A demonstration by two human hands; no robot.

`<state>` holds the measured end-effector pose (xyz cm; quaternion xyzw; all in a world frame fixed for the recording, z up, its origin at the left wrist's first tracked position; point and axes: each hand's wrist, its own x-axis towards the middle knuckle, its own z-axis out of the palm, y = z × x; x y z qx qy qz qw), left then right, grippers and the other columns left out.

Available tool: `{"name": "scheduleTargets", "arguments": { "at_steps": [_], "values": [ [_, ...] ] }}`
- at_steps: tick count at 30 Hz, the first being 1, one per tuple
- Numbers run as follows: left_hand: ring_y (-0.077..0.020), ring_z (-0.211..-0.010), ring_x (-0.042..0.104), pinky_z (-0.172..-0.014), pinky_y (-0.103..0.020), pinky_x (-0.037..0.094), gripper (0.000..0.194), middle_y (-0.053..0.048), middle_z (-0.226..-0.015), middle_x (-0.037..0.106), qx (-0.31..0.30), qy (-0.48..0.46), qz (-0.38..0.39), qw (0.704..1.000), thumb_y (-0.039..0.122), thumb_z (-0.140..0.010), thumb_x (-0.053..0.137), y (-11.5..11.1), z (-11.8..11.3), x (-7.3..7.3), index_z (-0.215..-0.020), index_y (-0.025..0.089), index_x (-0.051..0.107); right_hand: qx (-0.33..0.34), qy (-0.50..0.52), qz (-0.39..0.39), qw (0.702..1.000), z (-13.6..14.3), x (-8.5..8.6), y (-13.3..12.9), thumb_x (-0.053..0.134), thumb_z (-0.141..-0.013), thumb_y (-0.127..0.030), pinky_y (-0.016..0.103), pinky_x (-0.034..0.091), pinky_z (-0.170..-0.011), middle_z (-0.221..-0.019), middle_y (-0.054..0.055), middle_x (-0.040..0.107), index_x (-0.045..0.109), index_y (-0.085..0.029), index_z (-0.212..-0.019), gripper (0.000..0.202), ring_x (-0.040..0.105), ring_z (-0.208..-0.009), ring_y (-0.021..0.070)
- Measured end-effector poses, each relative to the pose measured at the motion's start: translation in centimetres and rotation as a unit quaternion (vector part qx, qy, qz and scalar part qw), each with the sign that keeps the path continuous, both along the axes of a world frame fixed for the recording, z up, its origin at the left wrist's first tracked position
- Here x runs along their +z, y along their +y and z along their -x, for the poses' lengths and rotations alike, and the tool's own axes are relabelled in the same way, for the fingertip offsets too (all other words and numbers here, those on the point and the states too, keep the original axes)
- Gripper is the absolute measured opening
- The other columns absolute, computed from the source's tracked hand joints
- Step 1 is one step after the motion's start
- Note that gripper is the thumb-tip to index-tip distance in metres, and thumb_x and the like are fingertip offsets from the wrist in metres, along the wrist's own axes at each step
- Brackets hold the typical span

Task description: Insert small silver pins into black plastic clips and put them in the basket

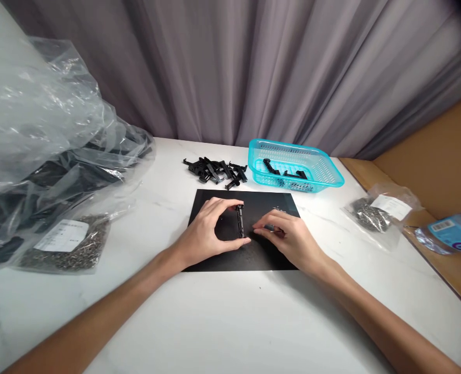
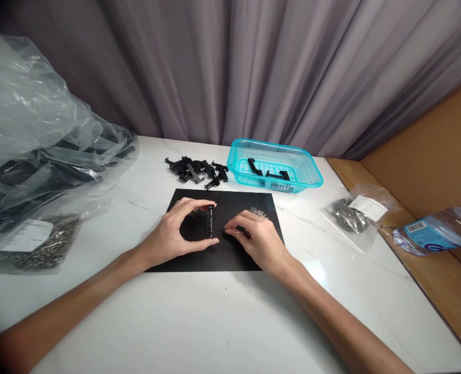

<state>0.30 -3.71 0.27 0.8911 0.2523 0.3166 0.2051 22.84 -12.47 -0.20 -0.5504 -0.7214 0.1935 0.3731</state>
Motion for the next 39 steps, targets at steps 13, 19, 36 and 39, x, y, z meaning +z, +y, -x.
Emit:
{"name": "scheduleTargets", "arguments": {
  "at_steps": [13,19,36,39],
  "values": [
    [-0.0263,-0.115,0.062,-0.102,-0.045,0.055,0.067,-0.007,-0.126,0.064,0.001,0.003,0.015,1.0,0.037,-0.077,0.087,0.1,-0.1,-0.2,-0.136,0.027,0.055,0.01,-0.097,-0.026,0.995,-0.1,-0.7,-0.2,0.058,-0.099,-0.013,0.029,0.052,-0.067,-0.102,0.005,0.073,0.074,-0.022,-0.101,0.018,0.069,-0.08,0.0173],
    [-0.0272,-0.117,0.061,-0.103,-0.045,0.054,0.067,-0.007,-0.126,0.064,-0.005,0.01,0.004,1.0,0.036,-0.077,0.086,0.2,-0.1,-0.1,-0.135,0.027,0.055,-0.002,-0.054,-0.044,0.998,-0.1,-0.6,-0.1,0.057,-0.097,-0.015,0.027,0.048,-0.058,-0.089,0.005,0.069,0.072,-0.02,-0.098,0.015,0.058,-0.062,0.013],
    [-0.0279,-0.116,0.06,-0.104,-0.046,0.05,0.059,-0.008,-0.122,0.067,-0.043,0.014,-0.07,0.997,0.033,-0.084,0.08,0.0,-0.1,0.1,-0.136,0.025,0.053,0.027,-0.035,0.035,0.998,0.3,0.4,-0.4,0.052,-0.098,-0.01,0.027,0.045,-0.064,-0.087,0.003,0.068,0.066,-0.02,-0.099,0.017,0.06,-0.071,0.0147],
    [-0.0284,-0.116,0.06,-0.104,-0.046,0.05,0.058,-0.008,-0.123,0.067,-0.044,0.017,-0.071,0.996,0.033,-0.084,0.079,0.0,-0.1,0.1,-0.135,0.025,0.053,0.033,-0.029,0.059,0.997,0.2,0.3,-0.5,0.057,-0.097,-0.014,0.026,0.043,-0.059,-0.084,0.002,0.068,0.067,-0.021,-0.099,0.013,0.057,-0.065,0.0134]
  ]
}}
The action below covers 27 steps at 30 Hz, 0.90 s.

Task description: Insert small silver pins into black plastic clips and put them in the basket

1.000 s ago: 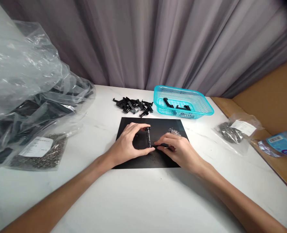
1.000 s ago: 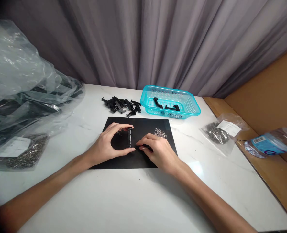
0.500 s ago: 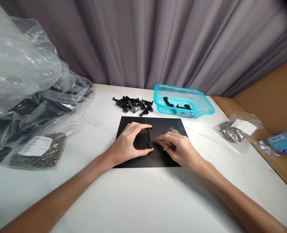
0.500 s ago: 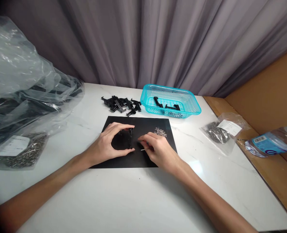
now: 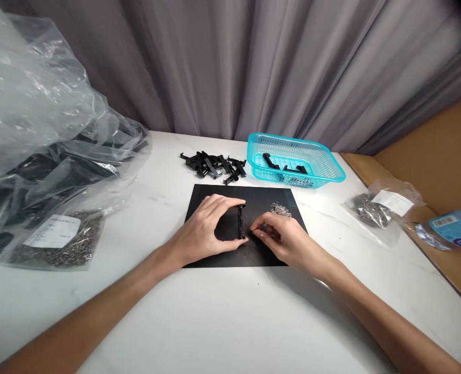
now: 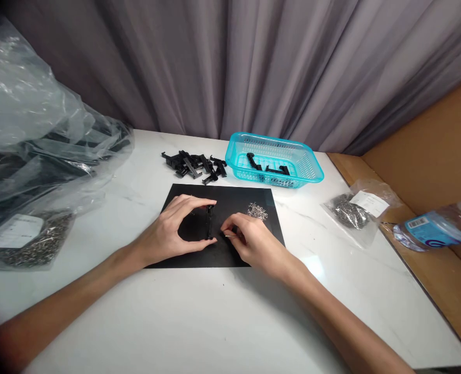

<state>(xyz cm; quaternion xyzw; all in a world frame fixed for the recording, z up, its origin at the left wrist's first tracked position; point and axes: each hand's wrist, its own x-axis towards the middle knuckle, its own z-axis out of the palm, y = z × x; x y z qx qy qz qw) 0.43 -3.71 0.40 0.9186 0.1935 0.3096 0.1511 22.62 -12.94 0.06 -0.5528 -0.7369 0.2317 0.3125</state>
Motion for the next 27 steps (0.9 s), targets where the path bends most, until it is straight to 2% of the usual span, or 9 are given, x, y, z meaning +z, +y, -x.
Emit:
{"name": "scheduleTargets", "arguments": {
  "at_steps": [8,12,14,18,20,24,27],
  "values": [
    [-0.0288,-0.117,0.06,-0.104,-0.047,0.049,0.06,-0.008,-0.125,0.066,-0.002,0.004,0.0,1.0,0.035,-0.084,0.079,0.1,0.0,-0.2,-0.137,0.026,0.051,-0.014,0.039,0.025,0.999,0.1,0.7,-0.3,0.06,-0.099,-0.028,0.026,0.038,-0.052,-0.062,-0.003,0.057,0.069,-0.022,-0.092,0.014,0.045,-0.053,0.0118],
    [-0.0279,-0.116,0.06,-0.104,-0.046,0.049,0.06,-0.008,-0.123,0.067,-0.005,-0.002,-0.014,1.0,0.032,-0.084,0.079,0.0,0.1,-0.2,-0.136,0.024,0.051,-0.02,0.058,-0.008,0.998,0.5,1.3,-0.5,0.062,-0.098,-0.03,0.026,0.038,-0.053,-0.079,0.002,0.065,0.072,-0.021,-0.092,0.015,0.047,-0.056,0.0114],
    [-0.0279,-0.117,0.06,-0.105,-0.045,0.048,0.06,-0.008,-0.123,0.067,-0.005,-0.005,-0.02,1.0,0.031,-0.084,0.079,0.0,0.1,-0.2,-0.136,0.024,0.051,-0.03,0.074,-0.025,0.997,0.7,1.4,-0.5,0.064,-0.097,-0.03,0.027,0.037,-0.053,-0.082,0.002,0.064,0.074,-0.021,-0.092,0.014,0.046,-0.057,0.0113],
    [-0.0282,-0.117,0.06,-0.105,-0.045,0.048,0.059,-0.008,-0.124,0.067,-0.003,-0.005,-0.025,1.0,0.03,-0.084,0.079,0.0,-0.1,-0.1,-0.136,0.025,0.051,-0.049,0.132,0.013,0.99,0.9,1.1,-0.6,0.069,-0.094,-0.033,0.027,0.031,-0.05,-0.059,-0.005,0.048,0.074,-0.022,-0.094,0.012,0.037,-0.052,0.011],
    [-0.0286,-0.118,0.06,-0.105,-0.045,0.048,0.059,-0.008,-0.124,0.067,-0.002,-0.005,-0.025,1.0,0.03,-0.084,0.079,0.0,-0.1,-0.1,-0.136,0.025,0.051,-0.046,0.158,0.039,0.986,1.0,0.9,-0.7,0.069,-0.094,-0.034,0.026,0.029,-0.049,-0.058,-0.006,0.045,0.074,-0.022,-0.094,0.013,0.035,-0.051,0.0106],
    [-0.0298,-0.118,0.061,-0.104,-0.046,0.049,0.058,-0.008,-0.125,0.068,0.002,-0.006,-0.027,1.0,0.028,-0.084,0.078,-0.1,-0.1,-0.1,-0.136,0.024,0.053,-0.047,0.189,0.062,0.979,1.5,0.6,-0.6,0.07,-0.094,-0.036,0.027,0.031,-0.05,-0.065,-0.003,0.057,0.076,-0.022,-0.092,0.015,0.039,-0.054,0.0107],
    [-0.0304,-0.118,0.061,-0.102,-0.046,0.049,0.058,-0.009,-0.126,0.068,0.011,-0.004,-0.036,0.999,0.025,-0.082,0.077,0.0,0.0,-0.1,-0.136,0.023,0.053,-0.04,0.197,0.044,0.979,1.8,0.4,-0.5,0.071,-0.094,-0.035,0.028,0.036,-0.056,-0.085,0.002,0.071,0.078,-0.022,-0.09,0.015,0.048,-0.062,0.0123]
  ]
}}
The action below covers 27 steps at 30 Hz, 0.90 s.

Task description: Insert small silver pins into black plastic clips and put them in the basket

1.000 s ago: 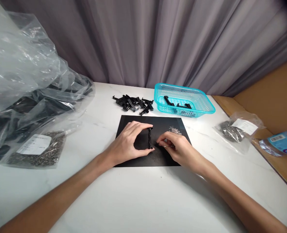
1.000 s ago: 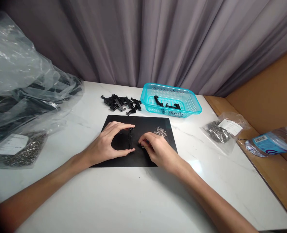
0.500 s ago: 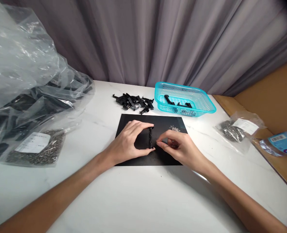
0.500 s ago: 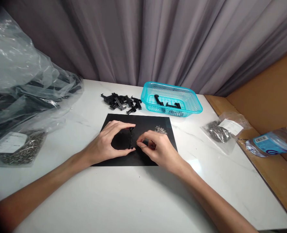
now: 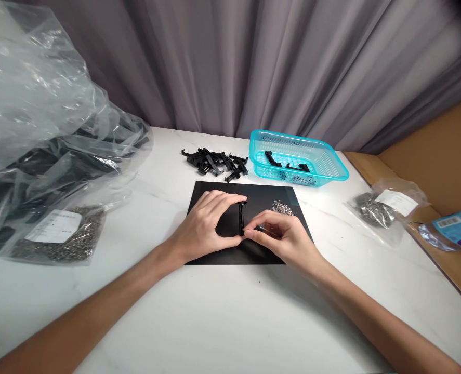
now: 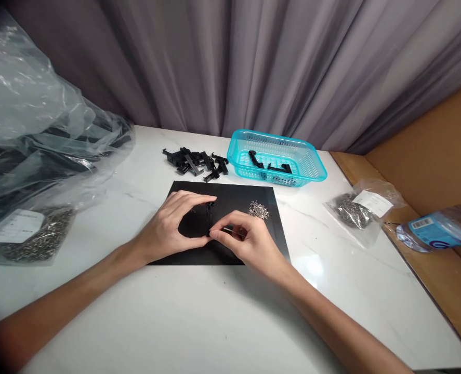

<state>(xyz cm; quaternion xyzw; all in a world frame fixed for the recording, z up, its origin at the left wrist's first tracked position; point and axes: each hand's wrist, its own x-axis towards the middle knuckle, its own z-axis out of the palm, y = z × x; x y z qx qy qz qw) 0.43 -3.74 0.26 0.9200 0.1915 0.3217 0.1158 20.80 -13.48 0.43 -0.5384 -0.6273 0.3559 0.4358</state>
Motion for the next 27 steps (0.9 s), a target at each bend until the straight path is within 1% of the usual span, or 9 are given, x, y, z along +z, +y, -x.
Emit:
{"name": "scheduleTargets", "arguments": {
  "at_steps": [2,5,9,14,17,21,24,27],
  "values": [
    [-0.0302,-0.117,0.061,-0.101,-0.046,0.049,0.058,-0.009,-0.125,0.069,0.004,-0.002,-0.007,1.0,0.024,-0.082,0.076,0.0,0.0,0.0,-0.135,0.022,0.053,0.003,0.004,-0.009,1.0,0.1,-0.1,0.1,0.072,-0.094,-0.035,0.028,0.038,-0.058,-0.093,0.004,0.073,0.078,-0.022,-0.089,0.016,0.051,-0.066,0.0132],
    [-0.0296,-0.116,0.062,-0.1,-0.045,0.049,0.057,-0.01,-0.124,0.069,0.005,-0.004,-0.013,1.0,0.024,-0.082,0.077,0.0,0.0,0.1,-0.134,0.02,0.054,0.004,0.011,-0.007,1.0,0.2,-0.3,0.2,0.072,-0.093,-0.037,0.029,0.038,-0.058,-0.092,0.004,0.072,0.078,-0.022,-0.089,0.017,0.05,-0.066,0.0133],
    [-0.0292,-0.114,0.062,-0.099,-0.045,0.049,0.055,-0.009,-0.123,0.07,0.005,-0.006,-0.019,1.0,0.027,-0.083,0.077,0.0,-0.1,0.1,-0.133,0.02,0.055,-0.011,0.023,-0.008,1.0,0.2,-0.4,0.3,0.074,-0.093,-0.036,0.029,0.036,-0.058,-0.091,0.002,0.071,0.078,-0.023,-0.089,0.015,0.047,-0.064,0.0124],
    [-0.029,-0.113,0.062,-0.098,-0.044,0.049,0.055,-0.009,-0.119,0.07,0.004,0.003,-0.017,1.0,0.026,-0.081,0.078,-0.1,0.0,0.0,-0.13,0.02,0.055,0.028,0.029,0.007,0.999,0.0,-0.3,0.4,0.073,-0.094,-0.037,0.031,0.039,-0.063,-0.094,0.003,0.072,0.078,-0.023,-0.09,0.016,0.058,-0.076,0.0156],
    [-0.0287,-0.112,0.062,-0.098,-0.044,0.049,0.054,-0.009,-0.118,0.07,0.004,0.005,-0.016,1.0,0.025,-0.08,0.078,-0.1,-0.1,0.0,-0.13,0.02,0.056,0.048,0.027,0.017,0.998,-0.3,-0.2,0.4,0.073,-0.094,-0.039,0.032,0.041,-0.066,-0.094,0.003,0.07,0.079,-0.023,-0.092,0.017,0.061,-0.082,0.0174],
    [-0.0288,-0.112,0.062,-0.098,-0.043,0.049,0.054,-0.008,-0.117,0.07,0.002,0.007,-0.023,1.0,0.024,-0.08,0.078,-0.1,-0.1,0.1,-0.13,0.02,0.056,0.077,0.009,0.022,0.997,-0.7,-0.2,0.4,0.072,-0.095,-0.038,0.032,0.044,-0.071,-0.095,0.003,0.07,0.079,-0.023,-0.094,0.017,0.062,-0.086,0.0184],
    [-0.0288,-0.111,0.063,-0.097,-0.043,0.049,0.054,-0.008,-0.117,0.07,-0.005,0.01,-0.032,0.999,0.024,-0.08,0.078,-0.1,-0.1,0.1,-0.129,0.019,0.056,0.091,-0.007,0.011,0.996,-0.9,-0.3,0.6,0.071,-0.096,-0.034,0.032,0.045,-0.074,-0.096,0.003,0.07,0.079,-0.024,-0.096,0.013,0.062,-0.087,0.0179],
    [-0.0285,-0.111,0.063,-0.096,-0.043,0.049,0.053,-0.009,-0.117,0.071,-0.008,0.009,-0.042,0.999,0.025,-0.082,0.078,-0.1,-0.1,0.1,-0.129,0.019,0.056,0.099,-0.021,-0.003,0.995,-1.0,-0.2,0.6,0.07,-0.097,-0.03,0.031,0.046,-0.073,-0.097,0.003,0.069,0.079,-0.025,-0.098,0.011,0.061,-0.086,0.0169]
  ]
}}
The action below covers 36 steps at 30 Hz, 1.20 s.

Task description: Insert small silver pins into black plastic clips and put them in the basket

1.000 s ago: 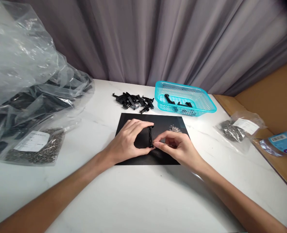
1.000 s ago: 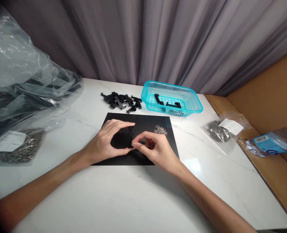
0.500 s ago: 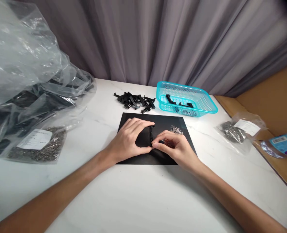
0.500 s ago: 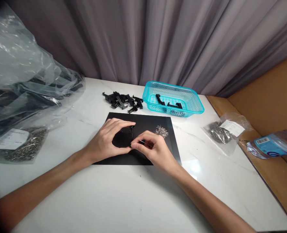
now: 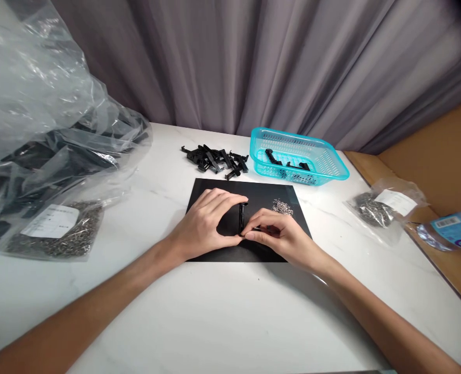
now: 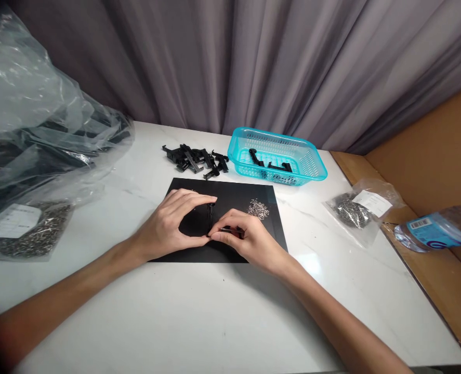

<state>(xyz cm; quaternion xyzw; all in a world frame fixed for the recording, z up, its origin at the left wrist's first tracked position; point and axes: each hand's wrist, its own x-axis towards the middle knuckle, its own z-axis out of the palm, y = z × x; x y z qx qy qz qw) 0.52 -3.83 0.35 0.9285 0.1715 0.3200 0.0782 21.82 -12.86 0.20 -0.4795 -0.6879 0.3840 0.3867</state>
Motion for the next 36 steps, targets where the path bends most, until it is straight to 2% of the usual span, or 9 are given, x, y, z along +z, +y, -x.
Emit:
{"name": "scheduleTargets", "arguments": {
  "at_steps": [7,14,19,22,24,27,31,33,36],
  "values": [
    [-0.0292,-0.11,0.064,-0.097,-0.044,0.05,0.053,-0.01,-0.117,0.072,-0.01,0.011,-0.033,0.999,0.023,-0.082,0.076,0.0,0.0,-0.4,-0.131,0.017,0.056,-0.019,-0.061,0.001,0.998,0.0,0.1,0.0,0.075,-0.093,-0.031,0.029,0.04,-0.064,-0.092,0.001,0.068,0.078,-0.024,-0.091,0.008,0.053,-0.073,0.0137],
    [-0.0308,-0.108,0.07,-0.096,-0.045,0.055,0.047,-0.014,-0.111,0.074,-0.036,-0.03,-0.1,0.994,0.023,-0.082,0.075,-0.1,-0.5,-0.4,-0.125,0.013,0.059,-0.04,-0.048,0.078,0.995,-0.2,-0.4,0.4,0.079,-0.084,-0.051,0.029,0.031,-0.056,-0.075,0.0,0.068,0.078,-0.021,-0.085,0.03,0.042,-0.059,0.0122],
    [-0.0309,-0.106,0.071,-0.095,-0.047,0.057,0.049,-0.013,-0.109,0.074,-0.047,-0.041,-0.116,0.991,0.024,-0.082,0.075,0.1,-0.5,-0.7,-0.127,0.014,0.058,-0.041,-0.049,0.097,0.993,0.3,-0.3,0.3,0.079,-0.084,-0.05,0.028,0.027,-0.053,-0.066,-0.003,0.063,0.078,-0.02,-0.082,0.03,0.037,-0.054,0.0104],
    [-0.031,-0.107,0.07,-0.097,-0.047,0.055,0.05,-0.013,-0.11,0.074,-0.049,-0.038,-0.091,0.994,0.024,-0.081,0.076,0.1,-0.5,-0.9,-0.127,0.015,0.059,-0.057,-0.072,0.08,0.993,0.5,0.0,0.1,0.078,-0.086,-0.051,0.028,0.031,-0.055,-0.064,-0.003,0.062,0.077,-0.02,-0.082,0.031,0.043,-0.057,0.0114],
    [-0.0312,-0.107,0.069,-0.097,-0.047,0.053,0.05,-0.013,-0.109,0.073,-0.036,-0.026,-0.045,0.998,0.026,-0.078,0.079,0.1,-0.5,-0.8,-0.124,0.014,0.06,-0.046,-0.078,0.062,0.994,0.4,0.3,-0.1,0.076,-0.088,-0.052,0.028,0.038,-0.06,-0.076,0.0,0.068,0.076,-0.021,-0.083,0.031,0.051,-0.064,0.0133],
    [-0.0303,-0.106,0.066,-0.096,-0.046,0.051,0.052,-0.009,-0.106,0.072,-0.005,0.002,0.021,1.0,0.034,-0.074,0.084,0.0,-0.5,-0.5,-0.119,0.018,0.062,-0.032,-0.086,0.019,0.996,-0.3,0.9,-0.3,0.063,-0.099,-0.047,0.031,0.046,-0.073,-0.094,0.005,0.071,0.077,-0.022,-0.089,0.031,0.062,-0.083,0.0181],
    [-0.0284,-0.105,0.064,-0.094,-0.043,0.049,0.056,-0.007,-0.107,0.071,0.023,0.013,0.058,0.998,0.043,-0.073,0.086,0.2,-0.5,-0.3,-0.119,0.021,0.063,-0.119,-0.121,-0.079,0.982,-1.3,1.4,-0.4,0.049,-0.107,-0.042,0.039,0.046,-0.093,-0.112,0.009,0.065,0.078,-0.025,-0.1,0.035,0.061,-0.107,0.0238],
    [-0.0278,-0.105,0.063,-0.094,-0.042,0.048,0.057,-0.006,-0.107,0.071,0.03,0.011,0.067,0.997,0.044,-0.072,0.087,0.2,-0.5,-0.3,-0.119,0.022,0.063,-0.155,-0.15,-0.11,0.97,-1.4,1.4,-0.4,0.047,-0.107,-0.043,0.041,0.045,-0.094,-0.106,0.008,0.064,0.077,-0.025,-0.099,0.036,0.059,-0.104,0.0244],
    [-0.0275,-0.104,0.063,-0.093,-0.042,0.048,0.057,-0.005,-0.106,0.071,0.038,0.007,0.074,0.997,0.046,-0.072,0.087,0.2,-0.4,-0.3,-0.118,0.022,0.063,-0.161,-0.146,-0.106,0.97,-1.1,1.3,-0.6,0.042,-0.109,-0.046,0.039,0.046,-0.088,-0.089,0.006,0.062,0.076,-0.024,-0.093,0.044,0.059,-0.09,0.0218]
  ]
}}
